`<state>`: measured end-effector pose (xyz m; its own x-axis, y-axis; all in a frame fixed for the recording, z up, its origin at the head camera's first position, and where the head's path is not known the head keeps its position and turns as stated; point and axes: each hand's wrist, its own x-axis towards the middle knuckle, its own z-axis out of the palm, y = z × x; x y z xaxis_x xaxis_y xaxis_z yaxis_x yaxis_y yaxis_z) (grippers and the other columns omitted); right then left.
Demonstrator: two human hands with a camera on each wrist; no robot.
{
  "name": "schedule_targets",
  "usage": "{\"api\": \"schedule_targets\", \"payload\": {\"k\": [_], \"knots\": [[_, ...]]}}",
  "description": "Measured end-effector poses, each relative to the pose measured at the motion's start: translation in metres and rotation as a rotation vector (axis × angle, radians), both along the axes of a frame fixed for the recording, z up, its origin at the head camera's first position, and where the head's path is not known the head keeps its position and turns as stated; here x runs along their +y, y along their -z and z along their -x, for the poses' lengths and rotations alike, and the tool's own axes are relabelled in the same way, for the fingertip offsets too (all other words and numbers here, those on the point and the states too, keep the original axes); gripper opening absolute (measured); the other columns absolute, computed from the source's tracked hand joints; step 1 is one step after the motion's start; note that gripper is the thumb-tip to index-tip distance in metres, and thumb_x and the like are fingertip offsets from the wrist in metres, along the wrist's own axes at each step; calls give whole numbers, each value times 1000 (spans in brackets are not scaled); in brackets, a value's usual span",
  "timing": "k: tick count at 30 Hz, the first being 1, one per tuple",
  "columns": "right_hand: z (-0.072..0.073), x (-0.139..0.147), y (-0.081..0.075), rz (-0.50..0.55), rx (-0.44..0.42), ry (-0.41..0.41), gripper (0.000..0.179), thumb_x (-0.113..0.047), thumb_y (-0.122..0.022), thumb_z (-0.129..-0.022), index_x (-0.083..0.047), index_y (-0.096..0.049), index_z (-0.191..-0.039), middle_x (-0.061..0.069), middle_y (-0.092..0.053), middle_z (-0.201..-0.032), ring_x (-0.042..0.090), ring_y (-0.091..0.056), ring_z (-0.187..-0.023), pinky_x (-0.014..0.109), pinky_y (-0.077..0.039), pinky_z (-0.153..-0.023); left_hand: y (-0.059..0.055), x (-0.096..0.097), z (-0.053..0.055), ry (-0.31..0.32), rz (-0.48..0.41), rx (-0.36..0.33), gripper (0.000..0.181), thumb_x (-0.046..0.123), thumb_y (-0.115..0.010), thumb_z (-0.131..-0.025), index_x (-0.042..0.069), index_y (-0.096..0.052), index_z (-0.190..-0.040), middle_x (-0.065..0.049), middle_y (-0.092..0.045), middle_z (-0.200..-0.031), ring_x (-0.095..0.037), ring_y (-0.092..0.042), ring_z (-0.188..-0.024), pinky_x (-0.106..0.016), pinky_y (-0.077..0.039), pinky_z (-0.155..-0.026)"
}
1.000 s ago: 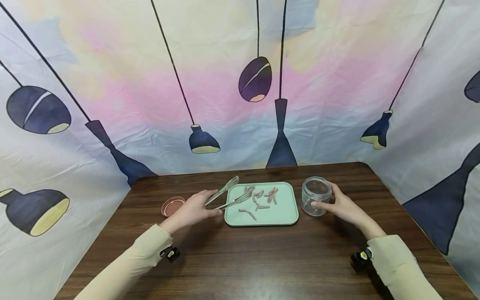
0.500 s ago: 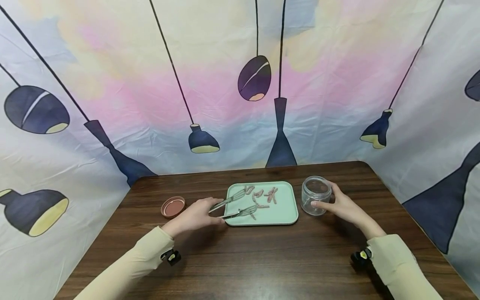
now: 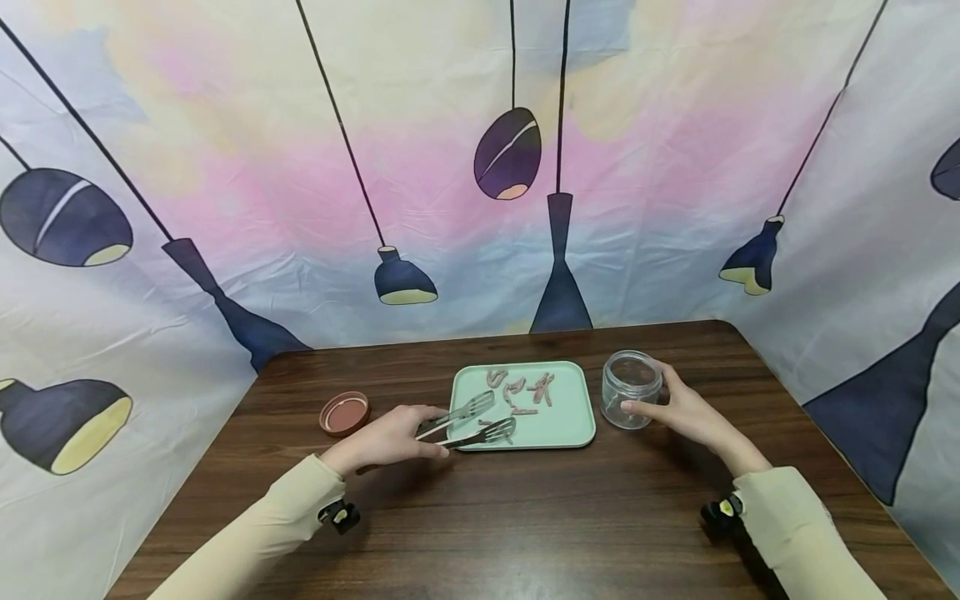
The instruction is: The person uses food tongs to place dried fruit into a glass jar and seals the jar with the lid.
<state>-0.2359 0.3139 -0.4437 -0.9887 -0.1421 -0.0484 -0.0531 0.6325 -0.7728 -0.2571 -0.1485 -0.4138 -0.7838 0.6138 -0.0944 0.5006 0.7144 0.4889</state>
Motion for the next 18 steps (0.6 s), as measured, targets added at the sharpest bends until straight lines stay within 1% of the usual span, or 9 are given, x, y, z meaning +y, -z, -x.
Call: {"api": "schedule_targets", "payload": {"k": [9, 12, 16, 18], "knots": [[-1, -1, -1, 0, -11, 3, 105, -47, -71, -92, 0, -6, -159, 37, -20, -155, 59, -21, -141, 74, -29, -101, -1, 0, -1, 21, -15, -17, 54, 27, -79, -89, 0, -61, -133, -6, -68, -112, -15, -57, -89, -37, -47, -78], [-1, -1, -1, 0, -11, 3, 105, -47, -71, -92, 0, -6, -159, 38, -20, -155, 59, -21, -140, 74, -29, -101, -1, 0, -2, 22, -17, -22, 50, 26, -77, -91, 2, -62, -133, -5, -68, -113, -14, -60, -92, -37, -48, -79], [-1, 0, -2, 6, -12, -2, 105, -47, -71, -92, -1, -5, -159, 37, -19, -155, 59, -21, -141, 74, -29, -101, 1, 0, -3, 37, -33, 2, 44, 21, -75, -92, 2, -64, -130, -6, -70, -114, -16, -64, -98, -39, -51, -83], [-1, 0, -1, 9, -15, -4, 105, -46, -71, -92, -1, -5, -160, 37, -19, -156, 59, -20, -141, 74, -28, -101, 1, 0, -3, 40, -40, 18, 40, 20, -74, -93, 2, -65, -129, -6, -71, -112, -16, -64, -97, -38, -52, -82]]}}
